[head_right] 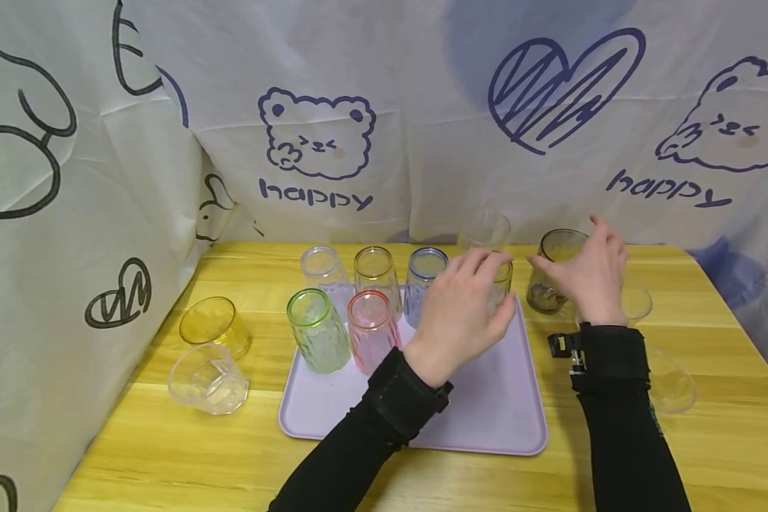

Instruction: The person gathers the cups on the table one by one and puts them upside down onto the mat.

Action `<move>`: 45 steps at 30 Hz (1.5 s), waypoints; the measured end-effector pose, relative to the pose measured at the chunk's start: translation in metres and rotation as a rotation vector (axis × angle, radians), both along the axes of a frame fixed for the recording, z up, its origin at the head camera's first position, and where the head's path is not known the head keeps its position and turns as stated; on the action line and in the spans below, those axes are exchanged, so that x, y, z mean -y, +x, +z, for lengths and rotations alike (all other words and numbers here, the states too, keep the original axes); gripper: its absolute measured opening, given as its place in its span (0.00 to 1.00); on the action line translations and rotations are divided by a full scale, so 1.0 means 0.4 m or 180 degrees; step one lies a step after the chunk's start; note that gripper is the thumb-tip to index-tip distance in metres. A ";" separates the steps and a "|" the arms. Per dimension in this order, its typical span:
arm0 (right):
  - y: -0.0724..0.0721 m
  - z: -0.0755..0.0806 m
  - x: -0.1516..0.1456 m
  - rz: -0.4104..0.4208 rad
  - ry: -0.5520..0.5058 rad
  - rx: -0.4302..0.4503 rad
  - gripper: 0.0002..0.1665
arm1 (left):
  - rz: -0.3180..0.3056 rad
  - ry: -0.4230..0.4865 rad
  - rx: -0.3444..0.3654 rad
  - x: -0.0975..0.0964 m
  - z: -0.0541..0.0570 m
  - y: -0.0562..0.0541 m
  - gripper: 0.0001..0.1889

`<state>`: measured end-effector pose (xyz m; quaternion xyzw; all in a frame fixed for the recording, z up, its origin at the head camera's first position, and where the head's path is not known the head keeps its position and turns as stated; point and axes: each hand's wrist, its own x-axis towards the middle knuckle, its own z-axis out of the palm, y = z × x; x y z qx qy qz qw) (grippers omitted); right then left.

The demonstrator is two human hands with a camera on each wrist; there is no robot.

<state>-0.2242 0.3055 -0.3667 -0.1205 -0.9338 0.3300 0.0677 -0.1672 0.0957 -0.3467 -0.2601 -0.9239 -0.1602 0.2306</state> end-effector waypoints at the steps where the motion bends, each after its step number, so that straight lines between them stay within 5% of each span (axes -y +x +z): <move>1: -0.003 -0.001 -0.001 0.0009 0.0023 0.0015 0.68 | 0.0004 -0.0010 0.0016 -0.002 -0.002 -0.001 0.22; 9: -0.027 -0.018 -0.011 0.0051 0.0081 0.0185 0.72 | 0.0039 -0.0057 0.0132 -0.014 -0.018 -0.009 0.22; 22: -0.042 -0.041 -0.014 0.0048 0.0159 0.0122 0.65 | 0.0037 -0.0105 0.0151 -0.028 -0.028 -0.011 0.22; 34: -0.022 -0.056 -0.005 0.0075 0.0086 -0.0198 0.59 | -0.0008 0.0022 0.0183 -0.020 -0.032 -0.008 0.23; 45: 0.034 0.000 0.039 -0.0139 -0.0073 -0.0695 0.57 | 0.0018 0.0174 0.0085 0.015 -0.012 0.006 0.22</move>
